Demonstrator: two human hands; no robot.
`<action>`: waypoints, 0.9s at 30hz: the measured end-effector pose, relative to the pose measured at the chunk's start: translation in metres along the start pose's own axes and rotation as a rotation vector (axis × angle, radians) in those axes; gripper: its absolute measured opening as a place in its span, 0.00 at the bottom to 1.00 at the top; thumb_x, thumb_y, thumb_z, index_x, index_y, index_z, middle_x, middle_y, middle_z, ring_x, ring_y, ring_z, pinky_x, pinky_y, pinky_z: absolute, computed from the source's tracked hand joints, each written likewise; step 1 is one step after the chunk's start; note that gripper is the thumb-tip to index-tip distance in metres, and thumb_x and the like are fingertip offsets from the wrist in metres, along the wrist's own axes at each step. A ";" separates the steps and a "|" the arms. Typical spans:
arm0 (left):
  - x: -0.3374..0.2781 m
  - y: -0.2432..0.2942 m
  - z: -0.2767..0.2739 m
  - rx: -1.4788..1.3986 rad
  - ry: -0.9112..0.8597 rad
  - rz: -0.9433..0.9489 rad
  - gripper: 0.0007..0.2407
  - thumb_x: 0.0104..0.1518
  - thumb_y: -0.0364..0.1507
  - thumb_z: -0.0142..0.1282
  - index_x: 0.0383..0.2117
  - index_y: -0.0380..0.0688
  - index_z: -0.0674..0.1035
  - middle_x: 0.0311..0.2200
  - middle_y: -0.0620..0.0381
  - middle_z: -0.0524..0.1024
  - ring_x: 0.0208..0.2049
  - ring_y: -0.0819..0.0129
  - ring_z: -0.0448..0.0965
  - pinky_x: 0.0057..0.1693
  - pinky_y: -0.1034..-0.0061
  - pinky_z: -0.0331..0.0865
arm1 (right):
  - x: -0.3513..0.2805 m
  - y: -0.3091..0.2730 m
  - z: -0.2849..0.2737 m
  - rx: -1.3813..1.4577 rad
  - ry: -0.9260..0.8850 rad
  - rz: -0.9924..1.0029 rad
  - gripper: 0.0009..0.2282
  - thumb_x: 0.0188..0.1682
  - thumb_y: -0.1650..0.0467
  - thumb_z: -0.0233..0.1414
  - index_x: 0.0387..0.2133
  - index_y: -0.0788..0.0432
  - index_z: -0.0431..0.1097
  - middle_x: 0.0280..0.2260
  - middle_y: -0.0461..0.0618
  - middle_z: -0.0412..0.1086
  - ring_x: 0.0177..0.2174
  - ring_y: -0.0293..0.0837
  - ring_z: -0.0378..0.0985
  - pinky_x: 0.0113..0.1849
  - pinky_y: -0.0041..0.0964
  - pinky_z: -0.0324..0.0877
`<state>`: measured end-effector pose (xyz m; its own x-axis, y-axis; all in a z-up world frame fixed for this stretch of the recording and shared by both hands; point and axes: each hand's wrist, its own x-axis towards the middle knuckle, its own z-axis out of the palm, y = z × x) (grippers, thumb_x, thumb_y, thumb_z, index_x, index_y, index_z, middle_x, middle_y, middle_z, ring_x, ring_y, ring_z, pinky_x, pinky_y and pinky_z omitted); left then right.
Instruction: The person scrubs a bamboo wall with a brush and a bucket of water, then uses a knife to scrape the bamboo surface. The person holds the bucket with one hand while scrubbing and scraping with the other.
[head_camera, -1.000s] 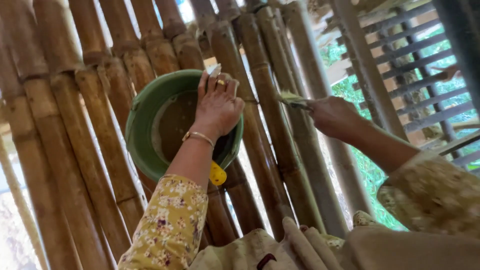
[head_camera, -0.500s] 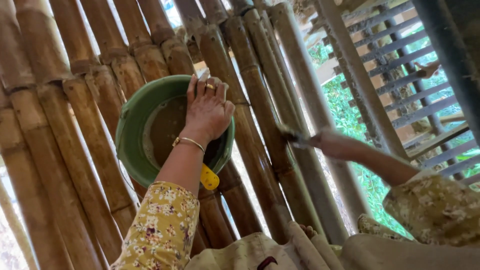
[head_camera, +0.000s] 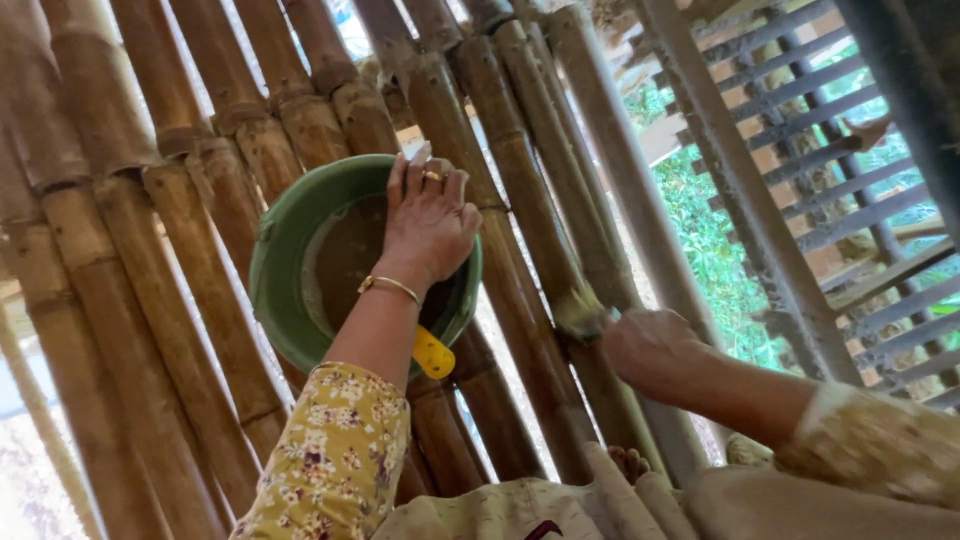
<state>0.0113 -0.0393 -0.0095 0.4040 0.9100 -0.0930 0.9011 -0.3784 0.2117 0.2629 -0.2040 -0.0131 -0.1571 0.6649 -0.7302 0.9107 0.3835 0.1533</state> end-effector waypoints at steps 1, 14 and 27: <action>-0.003 -0.002 0.000 0.003 -0.005 -0.006 0.16 0.52 0.40 0.33 0.45 0.52 0.66 0.52 0.51 0.61 0.63 0.56 0.45 0.66 0.58 0.31 | -0.006 0.004 -0.016 0.001 -0.001 -0.008 0.05 0.39 0.68 0.48 0.19 0.50 0.72 0.18 0.47 0.71 0.24 0.50 0.78 0.25 0.48 0.72; 0.001 -0.005 -0.025 -0.001 -0.192 0.080 0.18 0.55 0.42 0.29 0.45 0.47 0.64 0.55 0.47 0.57 0.64 0.53 0.40 0.65 0.55 0.26 | -0.035 -0.019 -0.056 0.026 -0.087 0.052 0.11 0.49 0.70 0.39 0.24 0.53 0.70 0.19 0.45 0.69 0.20 0.39 0.72 0.20 0.33 0.68; 0.005 -0.017 -0.026 -0.060 -0.145 0.230 0.17 0.58 0.42 0.31 0.42 0.47 0.67 0.50 0.48 0.62 0.57 0.56 0.51 0.62 0.55 0.33 | 0.023 -0.026 -0.114 0.513 0.021 0.056 0.13 0.53 0.69 0.27 0.31 0.59 0.60 0.26 0.56 0.64 0.22 0.48 0.67 0.25 0.37 0.70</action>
<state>-0.0063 -0.0242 0.0121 0.6188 0.7662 -0.1730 0.7740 -0.5573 0.3006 0.1921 -0.1257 0.0421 -0.1050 0.6899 -0.7162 0.9874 -0.0137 -0.1580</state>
